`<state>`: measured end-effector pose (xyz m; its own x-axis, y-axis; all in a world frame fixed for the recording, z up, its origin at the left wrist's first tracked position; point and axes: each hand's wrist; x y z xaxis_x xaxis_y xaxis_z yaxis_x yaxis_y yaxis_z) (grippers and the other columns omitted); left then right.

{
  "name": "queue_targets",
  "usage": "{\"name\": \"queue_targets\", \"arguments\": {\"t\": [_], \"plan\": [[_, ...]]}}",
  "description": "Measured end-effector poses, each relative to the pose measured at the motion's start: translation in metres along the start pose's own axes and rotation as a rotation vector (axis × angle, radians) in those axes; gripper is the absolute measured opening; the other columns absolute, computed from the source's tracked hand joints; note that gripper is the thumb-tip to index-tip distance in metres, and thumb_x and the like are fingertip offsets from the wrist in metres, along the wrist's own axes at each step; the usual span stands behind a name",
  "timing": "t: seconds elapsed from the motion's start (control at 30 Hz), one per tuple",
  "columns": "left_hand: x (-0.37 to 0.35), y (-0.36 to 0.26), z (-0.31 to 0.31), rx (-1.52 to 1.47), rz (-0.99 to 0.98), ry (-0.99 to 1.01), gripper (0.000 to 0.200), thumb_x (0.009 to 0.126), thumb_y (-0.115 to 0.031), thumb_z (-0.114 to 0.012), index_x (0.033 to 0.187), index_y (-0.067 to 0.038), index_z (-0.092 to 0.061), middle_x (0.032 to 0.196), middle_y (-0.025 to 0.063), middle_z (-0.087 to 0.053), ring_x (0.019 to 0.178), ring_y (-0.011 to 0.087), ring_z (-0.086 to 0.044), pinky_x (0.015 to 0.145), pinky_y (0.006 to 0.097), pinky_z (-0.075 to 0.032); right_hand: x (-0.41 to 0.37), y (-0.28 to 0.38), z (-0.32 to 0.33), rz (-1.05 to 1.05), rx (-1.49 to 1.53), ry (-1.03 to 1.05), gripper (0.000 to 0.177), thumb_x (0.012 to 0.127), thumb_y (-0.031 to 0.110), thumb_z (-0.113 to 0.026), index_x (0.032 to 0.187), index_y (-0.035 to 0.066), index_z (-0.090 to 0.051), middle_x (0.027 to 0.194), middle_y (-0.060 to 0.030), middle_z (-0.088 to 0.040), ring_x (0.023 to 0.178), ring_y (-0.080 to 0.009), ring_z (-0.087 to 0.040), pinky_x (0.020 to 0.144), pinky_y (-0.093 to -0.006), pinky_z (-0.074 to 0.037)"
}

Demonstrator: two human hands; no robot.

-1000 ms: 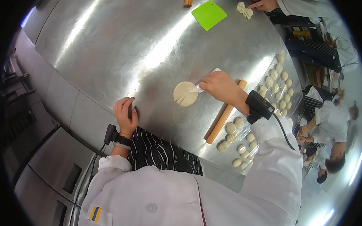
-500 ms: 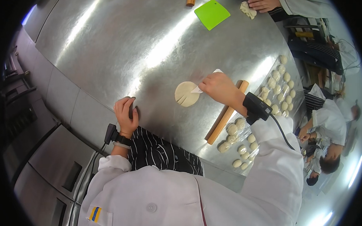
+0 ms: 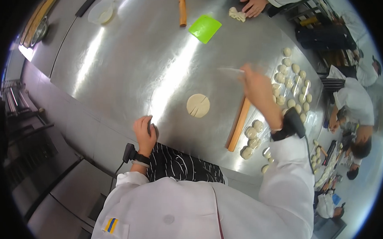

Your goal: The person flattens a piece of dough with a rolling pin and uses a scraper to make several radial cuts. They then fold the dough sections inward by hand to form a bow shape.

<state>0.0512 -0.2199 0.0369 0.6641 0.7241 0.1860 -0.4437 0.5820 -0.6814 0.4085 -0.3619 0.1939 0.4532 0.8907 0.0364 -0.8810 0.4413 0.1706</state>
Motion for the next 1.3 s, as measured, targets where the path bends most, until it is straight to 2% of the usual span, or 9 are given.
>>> {"name": "queue_targets", "arguments": {"t": [0.07, 0.13, 0.33, 0.57, 0.7, 0.8, 0.87, 0.97, 1.3], "plan": [[0.007, -0.002, -0.003, 0.023, -0.062, 0.020, 0.032, 0.077, -0.001, -0.057, 0.109, -0.004, -0.060, 0.104, 0.0125, -0.057, 0.100, 0.0305, -0.051, 0.088, 0.0411, -0.038, -0.034, 0.013, -0.020, -0.215, 0.053, 0.089, 0.019, 0.088, 0.022, -0.061, 0.098, 0.008, -0.053, 0.067, -0.0173, -0.061, 0.065, -0.0378, -0.062, 0.059, -0.0477, -0.048], [0.016, -0.006, -0.006, 0.008, -0.123, 0.054, 0.031, 0.078, -0.001, -0.056, 0.108, -0.003, -0.061, 0.103, 0.0118, -0.057, 0.100, 0.0303, -0.051, 0.088, 0.0413, -0.039, -0.069, 0.020, -0.050, -0.238, 0.115, 0.102, 0.023, 0.088, 0.024, -0.061, 0.103, 0.009, -0.053, 0.066, -0.0189, -0.061, 0.064, -0.0395, -0.062, 0.056, -0.0492, -0.047], [0.027, 0.000, -0.022, 0.015, -0.254, 0.193, 0.032, 0.078, -0.002, -0.057, 0.110, -0.003, -0.060, 0.103, 0.0110, -0.056, 0.099, 0.0303, -0.051, 0.088, 0.0415, -0.039, -0.120, 0.057, -0.076, -0.420, 0.254, 0.124, 0.024, 0.088, 0.023, -0.059, 0.105, 0.007, -0.053, 0.067, -0.0189, -0.062, 0.064, -0.0402, -0.062, 0.057, -0.0484, -0.048], [0.025, 0.004, -0.021, -0.017, -0.280, 0.172, 0.037, 0.078, -0.005, -0.059, 0.115, -0.004, -0.057, 0.106, 0.0133, -0.056, 0.099, 0.0319, -0.052, 0.088, 0.0421, -0.039, -0.112, 0.071, -0.072, -0.356, 0.215, 0.123, 0.019, 0.089, 0.020, -0.058, 0.100, 0.005, -0.054, 0.061, -0.0159, -0.059, 0.057, -0.0363, -0.060, 0.053, -0.0463, -0.046], [0.026, 0.003, -0.020, -0.015, -0.292, 0.188, 0.037, 0.078, -0.005, -0.060, 0.115, -0.004, -0.057, 0.108, 0.0141, -0.056, 0.100, 0.0326, -0.052, 0.087, 0.0415, -0.039, -0.107, 0.070, -0.070, -0.373, 0.200, 0.132, 0.017, 0.088, 0.019, -0.059, 0.098, 0.006, -0.054, 0.062, -0.0152, -0.060, 0.059, -0.0358, -0.061, 0.054, -0.0461, -0.046], [0.027, 0.001, -0.019, -0.016, -0.281, 0.178, 0.036, 0.077, -0.005, -0.060, 0.113, -0.002, -0.058, 0.106, 0.0124, -0.056, 0.100, 0.0313, -0.052, 0.088, 0.0426, -0.039, -0.106, 0.064, -0.078, -0.315, 0.224, 0.096, 0.017, 0.090, 0.021, -0.058, 0.098, 0.007, -0.055, 0.062, -0.0166, -0.058, 0.060, -0.0378, -0.059, 0.053, -0.0465, -0.044], [0.026, 0.002, -0.019, -0.015, -0.276, 0.174, 0.036, 0.076, -0.005, -0.060, 0.112, -0.002, -0.058, 0.106, 0.0124, -0.056, 0.100, 0.0313, -0.052, 0.089, 0.0426, -0.039, -0.104, 0.058, -0.081, -0.164, 0.185, 0.089, 0.012, 0.090, 0.019, -0.058, 0.091, 0.007, -0.055, 0.062, -0.0157, -0.058, 0.061, -0.0375, -0.059, 0.053, -0.0467, -0.044], [0.026, 0.003, -0.019, -0.009, -0.279, 0.172, 0.036, 0.076, -0.005, -0.061, 0.111, -0.002, -0.058, 0.107, 0.0127, -0.056, 0.101, 0.0315, -0.052, 0.089, 0.0424, -0.039, -0.096, 0.059, -0.075, -0.224, 0.186, 0.125, 0.009, 0.087, 0.013, -0.058, 0.084, 0.006, -0.054, 0.063, -0.0145, -0.058, 0.061, -0.0354, -0.059, 0.057, -0.0463, -0.045], [0.028, 0.001, -0.014, -0.032, -0.262, 0.185, 0.035, 0.074, -0.006, -0.061, 0.109, -0.001, -0.058, 0.108, 0.0132, -0.056, 0.101, 0.0325, -0.053, 0.090, 0.0427, -0.040, -0.101, 0.064, -0.094, -0.245, 0.138, 0.147, 0.010, 0.087, 0.014, -0.059, 0.083, 0.008, -0.052, 0.063, -0.0114, -0.059, 0.060, -0.0327, -0.060, 0.053, -0.0448, -0.044]]}}
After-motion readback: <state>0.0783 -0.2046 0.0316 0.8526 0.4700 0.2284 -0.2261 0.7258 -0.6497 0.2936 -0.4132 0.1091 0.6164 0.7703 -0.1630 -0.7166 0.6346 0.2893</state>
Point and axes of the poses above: each hand's wrist, its own x-axis towards the middle knuckle, its own z-axis out of the back of the hand, y = z × x
